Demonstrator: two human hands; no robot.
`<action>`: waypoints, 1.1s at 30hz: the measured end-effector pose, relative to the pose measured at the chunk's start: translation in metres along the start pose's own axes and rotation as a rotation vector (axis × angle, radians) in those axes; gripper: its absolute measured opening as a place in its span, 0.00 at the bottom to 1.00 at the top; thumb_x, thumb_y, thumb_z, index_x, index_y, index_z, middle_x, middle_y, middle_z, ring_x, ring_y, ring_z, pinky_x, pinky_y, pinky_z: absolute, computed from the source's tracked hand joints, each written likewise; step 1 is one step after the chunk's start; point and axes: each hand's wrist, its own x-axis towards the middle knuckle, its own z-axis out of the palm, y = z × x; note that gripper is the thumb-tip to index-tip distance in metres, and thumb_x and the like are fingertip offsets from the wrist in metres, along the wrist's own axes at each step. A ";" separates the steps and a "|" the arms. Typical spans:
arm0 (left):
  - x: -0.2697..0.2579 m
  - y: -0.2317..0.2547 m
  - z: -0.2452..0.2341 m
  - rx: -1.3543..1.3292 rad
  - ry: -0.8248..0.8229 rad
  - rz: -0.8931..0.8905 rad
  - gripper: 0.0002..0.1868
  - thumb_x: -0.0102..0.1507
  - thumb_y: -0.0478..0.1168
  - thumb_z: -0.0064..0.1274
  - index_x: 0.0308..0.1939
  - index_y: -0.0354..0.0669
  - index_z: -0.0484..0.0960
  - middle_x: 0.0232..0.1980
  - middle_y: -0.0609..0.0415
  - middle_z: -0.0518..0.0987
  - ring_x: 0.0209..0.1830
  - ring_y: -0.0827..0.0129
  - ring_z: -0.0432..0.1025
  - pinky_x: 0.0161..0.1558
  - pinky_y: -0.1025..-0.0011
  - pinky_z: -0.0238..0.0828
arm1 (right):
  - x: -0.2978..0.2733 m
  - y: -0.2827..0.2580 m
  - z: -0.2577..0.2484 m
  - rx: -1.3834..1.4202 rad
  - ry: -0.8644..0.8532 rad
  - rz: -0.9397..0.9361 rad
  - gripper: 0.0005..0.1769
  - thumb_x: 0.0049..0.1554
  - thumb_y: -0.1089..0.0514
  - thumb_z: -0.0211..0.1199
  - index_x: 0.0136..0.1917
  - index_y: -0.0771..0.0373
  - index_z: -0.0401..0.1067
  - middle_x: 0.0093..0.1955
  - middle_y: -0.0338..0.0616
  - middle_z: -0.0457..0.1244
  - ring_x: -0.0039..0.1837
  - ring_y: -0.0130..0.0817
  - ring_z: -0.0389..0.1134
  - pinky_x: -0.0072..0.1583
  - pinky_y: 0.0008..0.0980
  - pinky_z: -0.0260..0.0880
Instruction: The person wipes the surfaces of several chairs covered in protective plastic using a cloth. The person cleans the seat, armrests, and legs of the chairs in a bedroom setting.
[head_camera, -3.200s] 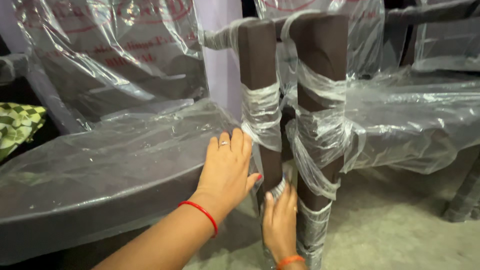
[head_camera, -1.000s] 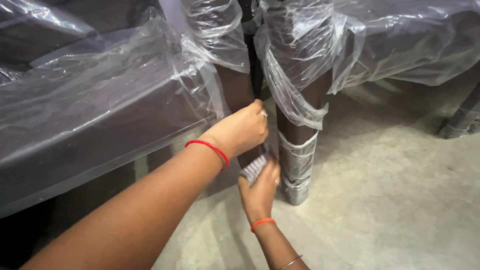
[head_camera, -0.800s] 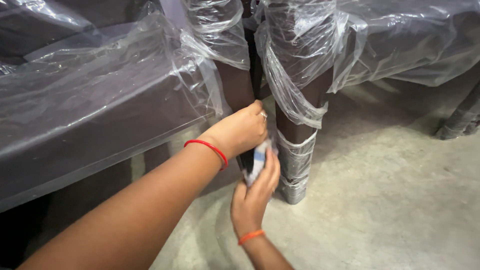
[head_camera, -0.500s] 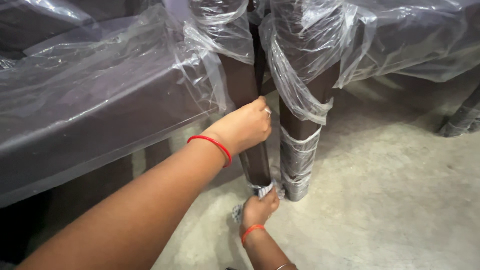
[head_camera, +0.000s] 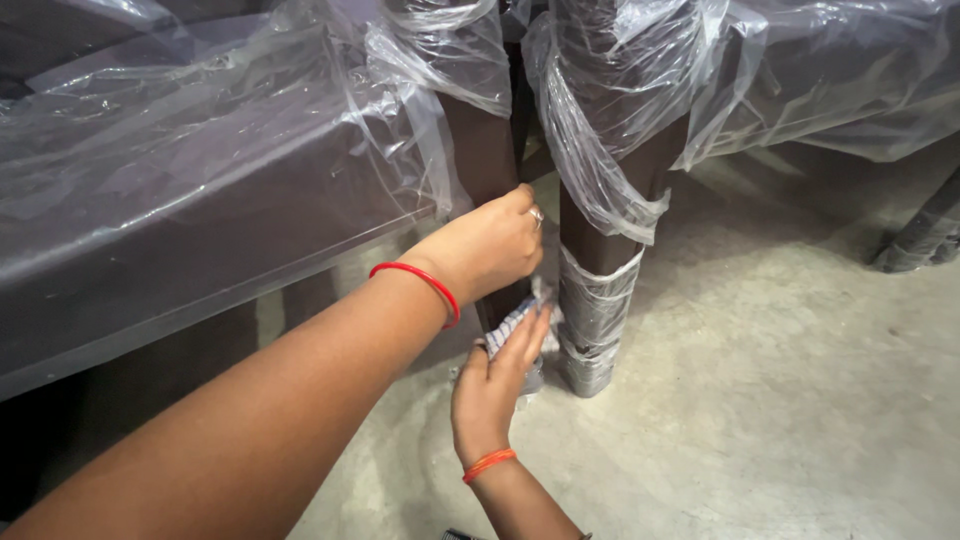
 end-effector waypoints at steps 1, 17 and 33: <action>0.000 0.000 0.000 0.004 0.001 -0.001 0.09 0.61 0.45 0.50 0.35 0.54 0.87 0.36 0.62 0.84 0.44 0.70 0.76 0.52 0.68 0.63 | 0.000 -0.004 -0.002 0.002 0.002 -0.025 0.44 0.55 0.68 0.53 0.81 0.71 0.39 0.87 0.62 0.33 0.87 0.56 0.33 0.80 0.46 0.34; 0.002 0.007 -0.005 -0.109 0.014 -0.127 0.10 0.62 0.44 0.49 0.34 0.52 0.87 0.40 0.57 0.84 0.47 0.66 0.76 0.58 0.65 0.63 | 0.029 -0.057 -0.039 -0.043 -0.064 -0.338 0.42 0.49 0.74 0.46 0.78 0.75 0.49 0.85 0.62 0.44 0.86 0.54 0.41 0.82 0.45 0.38; -0.044 -0.135 -0.135 -0.306 0.324 -0.864 0.21 0.52 0.49 0.56 0.45 0.43 0.81 0.57 0.47 0.75 0.62 0.57 0.65 0.62 0.50 0.54 | 0.167 -0.189 -0.110 -0.584 0.077 -0.934 0.43 0.44 0.64 0.62 0.74 0.51 0.65 0.82 0.58 0.44 0.82 0.67 0.38 0.76 0.60 0.41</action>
